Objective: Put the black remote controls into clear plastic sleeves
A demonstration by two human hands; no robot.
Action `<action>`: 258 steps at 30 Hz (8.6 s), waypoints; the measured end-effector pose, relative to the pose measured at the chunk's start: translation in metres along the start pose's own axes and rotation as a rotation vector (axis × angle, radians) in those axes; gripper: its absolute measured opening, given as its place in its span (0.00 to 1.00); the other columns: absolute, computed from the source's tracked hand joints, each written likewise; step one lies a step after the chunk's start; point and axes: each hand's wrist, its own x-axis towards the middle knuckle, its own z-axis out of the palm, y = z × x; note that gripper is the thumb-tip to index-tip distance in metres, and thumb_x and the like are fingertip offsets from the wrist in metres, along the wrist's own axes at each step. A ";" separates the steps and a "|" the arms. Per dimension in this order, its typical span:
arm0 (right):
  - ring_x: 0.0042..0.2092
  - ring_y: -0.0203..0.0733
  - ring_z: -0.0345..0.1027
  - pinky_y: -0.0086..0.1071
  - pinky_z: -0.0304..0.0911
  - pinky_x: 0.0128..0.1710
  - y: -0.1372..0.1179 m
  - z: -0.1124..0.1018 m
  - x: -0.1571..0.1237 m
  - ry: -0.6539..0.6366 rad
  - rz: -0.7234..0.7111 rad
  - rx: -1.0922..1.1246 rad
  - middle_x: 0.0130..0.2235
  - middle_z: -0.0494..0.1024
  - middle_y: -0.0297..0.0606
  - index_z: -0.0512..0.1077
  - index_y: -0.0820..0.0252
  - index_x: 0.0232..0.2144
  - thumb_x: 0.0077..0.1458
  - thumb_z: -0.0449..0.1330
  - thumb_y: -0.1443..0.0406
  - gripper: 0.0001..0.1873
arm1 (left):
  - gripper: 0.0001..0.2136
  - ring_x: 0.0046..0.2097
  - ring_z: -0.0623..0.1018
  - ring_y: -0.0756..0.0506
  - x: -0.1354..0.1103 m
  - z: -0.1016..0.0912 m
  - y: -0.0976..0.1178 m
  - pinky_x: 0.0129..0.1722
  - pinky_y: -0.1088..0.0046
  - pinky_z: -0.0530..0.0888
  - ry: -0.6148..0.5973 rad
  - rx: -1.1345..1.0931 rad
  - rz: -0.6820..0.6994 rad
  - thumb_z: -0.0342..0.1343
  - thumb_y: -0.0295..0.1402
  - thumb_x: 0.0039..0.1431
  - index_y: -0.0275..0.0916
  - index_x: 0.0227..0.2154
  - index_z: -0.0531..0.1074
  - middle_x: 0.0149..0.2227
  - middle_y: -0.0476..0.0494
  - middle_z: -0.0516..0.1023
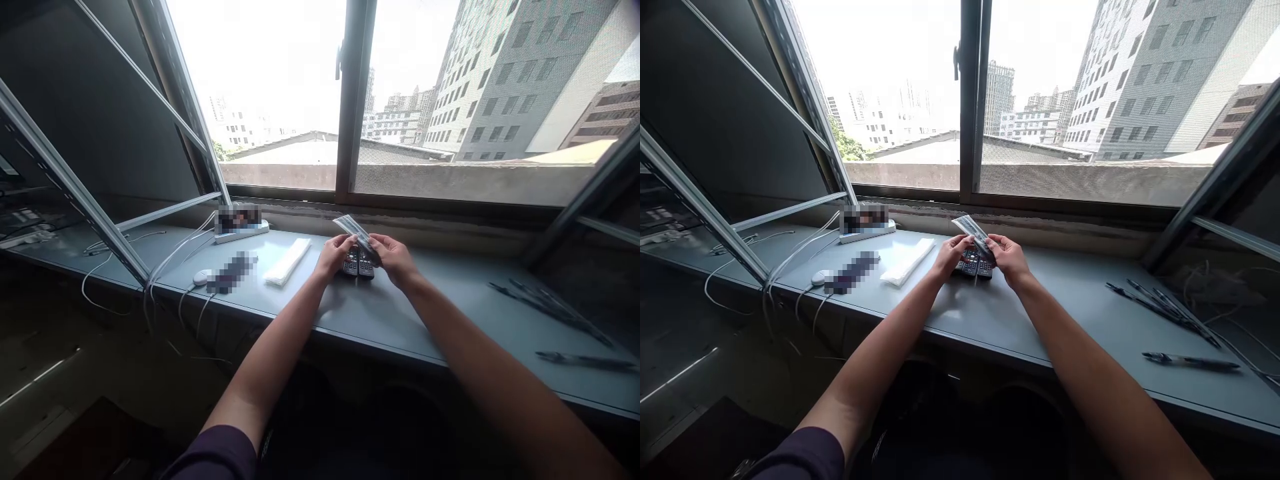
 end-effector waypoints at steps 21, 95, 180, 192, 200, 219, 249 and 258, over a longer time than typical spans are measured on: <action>0.33 0.53 0.81 0.39 0.74 0.23 0.022 -0.034 0.009 0.189 0.147 -0.279 0.42 0.87 0.47 0.70 0.59 0.71 0.62 0.67 0.54 0.38 | 0.06 0.47 0.80 0.38 -0.025 0.010 -0.003 0.55 0.62 0.73 -0.070 0.576 0.356 0.62 0.36 0.69 0.46 0.40 0.84 0.43 0.39 0.84; 0.66 0.59 0.77 0.59 0.75 0.67 0.019 -0.035 -0.024 -0.525 -0.837 -0.882 0.61 0.84 0.45 0.79 0.51 0.61 0.73 0.65 0.61 0.18 | 0.18 0.61 0.72 0.32 0.038 -0.067 -0.005 0.63 0.56 0.71 -0.062 1.405 0.300 0.52 0.41 0.77 0.37 0.53 0.83 0.56 0.30 0.80; 0.42 0.49 0.81 0.41 0.79 0.42 0.003 -0.026 -0.037 0.013 -0.992 -0.695 0.46 0.83 0.40 0.76 0.46 0.60 0.70 0.66 0.68 0.19 | 0.19 0.62 0.81 0.34 0.025 -0.038 0.023 0.62 0.56 0.76 -0.280 -0.556 -0.218 0.63 0.39 0.65 0.38 0.55 0.80 0.58 0.34 0.85; 0.46 0.53 0.79 0.46 0.76 0.47 -0.007 -0.033 -0.036 -0.150 -1.202 -0.965 0.44 0.90 0.35 0.70 0.42 0.72 0.71 0.63 0.73 0.33 | 0.24 0.63 0.82 0.32 0.010 -0.032 0.022 0.67 0.48 0.72 -0.575 -0.371 -0.317 0.74 0.43 0.62 0.40 0.57 0.79 0.65 0.27 0.79; 0.51 0.53 0.80 0.46 0.78 0.46 -0.004 -0.033 -0.033 -0.139 -1.202 -0.998 0.51 0.89 0.37 0.62 0.42 0.77 0.70 0.61 0.78 0.42 | 0.31 0.66 0.80 0.31 0.012 -0.037 0.024 0.69 0.46 0.72 -0.476 -0.379 -0.311 0.75 0.38 0.62 0.39 0.65 0.74 0.68 0.25 0.76; 0.69 0.63 0.69 0.66 0.73 0.64 0.000 -0.034 -0.029 -0.153 -1.057 -0.895 0.67 0.78 0.42 0.71 0.40 0.72 0.73 0.60 0.71 0.31 | 0.15 0.47 0.88 0.39 0.028 -0.043 0.011 0.53 0.61 0.84 -0.245 -0.346 -0.342 0.68 0.36 0.64 0.31 0.48 0.83 0.48 0.29 0.88; 0.71 0.65 0.67 0.66 0.69 0.69 -0.001 -0.027 -0.030 -0.109 -0.973 -0.787 0.68 0.75 0.50 0.64 0.49 0.75 0.73 0.60 0.65 0.32 | 0.09 0.45 0.87 0.44 0.030 -0.045 0.016 0.51 0.64 0.86 -0.038 -0.268 -0.220 0.68 0.33 0.68 0.35 0.47 0.85 0.53 0.35 0.85; 0.70 0.66 0.66 0.67 0.68 0.68 0.007 -0.029 -0.029 -0.116 -0.950 -0.847 0.68 0.72 0.52 0.65 0.48 0.75 0.72 0.61 0.65 0.32 | 0.14 0.43 0.88 0.42 0.026 -0.044 0.019 0.50 0.63 0.85 -0.065 -0.236 -0.220 0.72 0.36 0.65 0.33 0.48 0.84 0.49 0.34 0.87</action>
